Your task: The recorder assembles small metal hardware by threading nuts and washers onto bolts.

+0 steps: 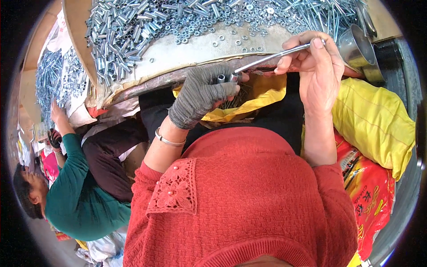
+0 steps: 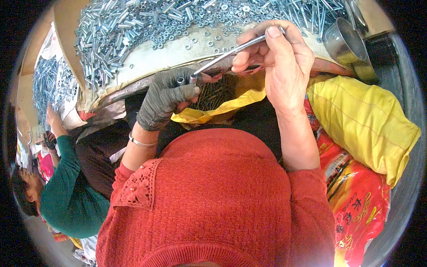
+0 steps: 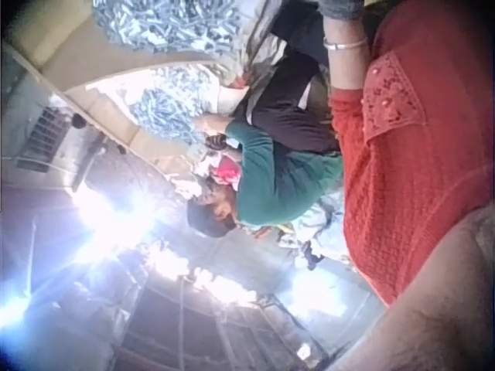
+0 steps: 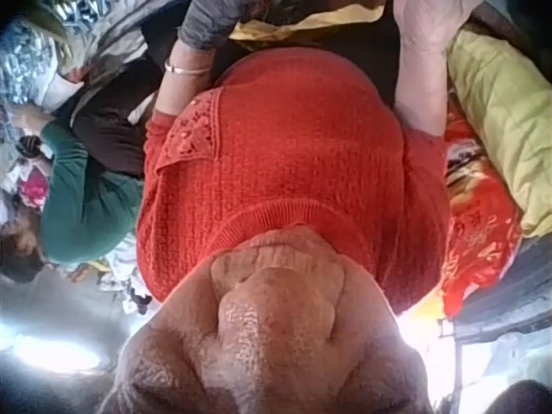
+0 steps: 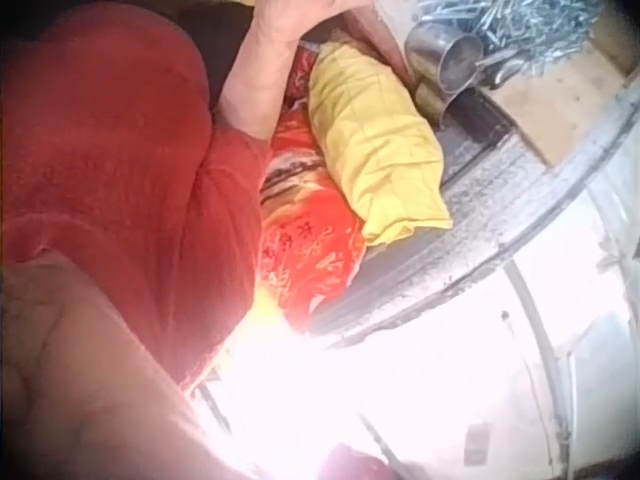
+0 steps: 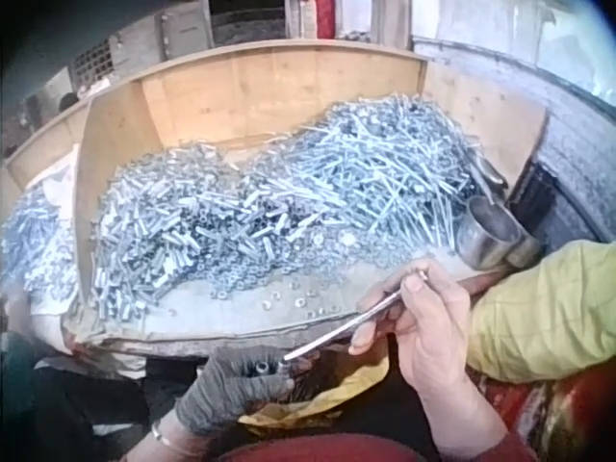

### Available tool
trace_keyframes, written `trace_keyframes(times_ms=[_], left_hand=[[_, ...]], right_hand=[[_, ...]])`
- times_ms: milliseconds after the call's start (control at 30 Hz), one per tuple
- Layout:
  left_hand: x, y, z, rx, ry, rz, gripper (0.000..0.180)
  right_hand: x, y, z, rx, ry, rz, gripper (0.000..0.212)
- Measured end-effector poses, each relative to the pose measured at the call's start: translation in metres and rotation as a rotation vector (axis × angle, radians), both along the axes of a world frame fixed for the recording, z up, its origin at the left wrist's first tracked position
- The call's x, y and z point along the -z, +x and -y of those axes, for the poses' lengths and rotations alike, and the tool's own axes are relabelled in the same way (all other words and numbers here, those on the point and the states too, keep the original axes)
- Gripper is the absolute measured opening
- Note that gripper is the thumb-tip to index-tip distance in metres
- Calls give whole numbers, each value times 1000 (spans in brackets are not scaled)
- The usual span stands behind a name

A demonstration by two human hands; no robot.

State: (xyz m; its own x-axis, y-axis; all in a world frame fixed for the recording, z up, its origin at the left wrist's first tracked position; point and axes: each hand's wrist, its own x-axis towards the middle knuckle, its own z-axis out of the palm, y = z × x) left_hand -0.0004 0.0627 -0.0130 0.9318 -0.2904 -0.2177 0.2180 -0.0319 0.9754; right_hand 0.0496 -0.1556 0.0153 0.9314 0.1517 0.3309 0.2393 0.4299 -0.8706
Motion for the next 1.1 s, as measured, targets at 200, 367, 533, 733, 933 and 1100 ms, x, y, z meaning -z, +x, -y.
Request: trace_keyframes(times_ms=[200,367,533,733,933,1100], left_hand=[[-9,4,-1,59,105,72,25],[-4,5,-7,-251,-584,58,35],[1,4,-1,-309,-512,-84,27],[15,-2,14,-289,-377,-226,28],[15,-8,11,-157,-381,-196,28],[14,-12,17,-39,-294,-222,25]], right_hand=[[19,-5,-5,-108,18,-153,25],[44,-12,-5,-209,-112,-383,33],[37,-15,-16,-509,-451,-269,28],[39,-4,-38,-540,-526,-106,27],[40,70,33,515,-1437,196,28],[58,81,53,371,-1672,247,26]])
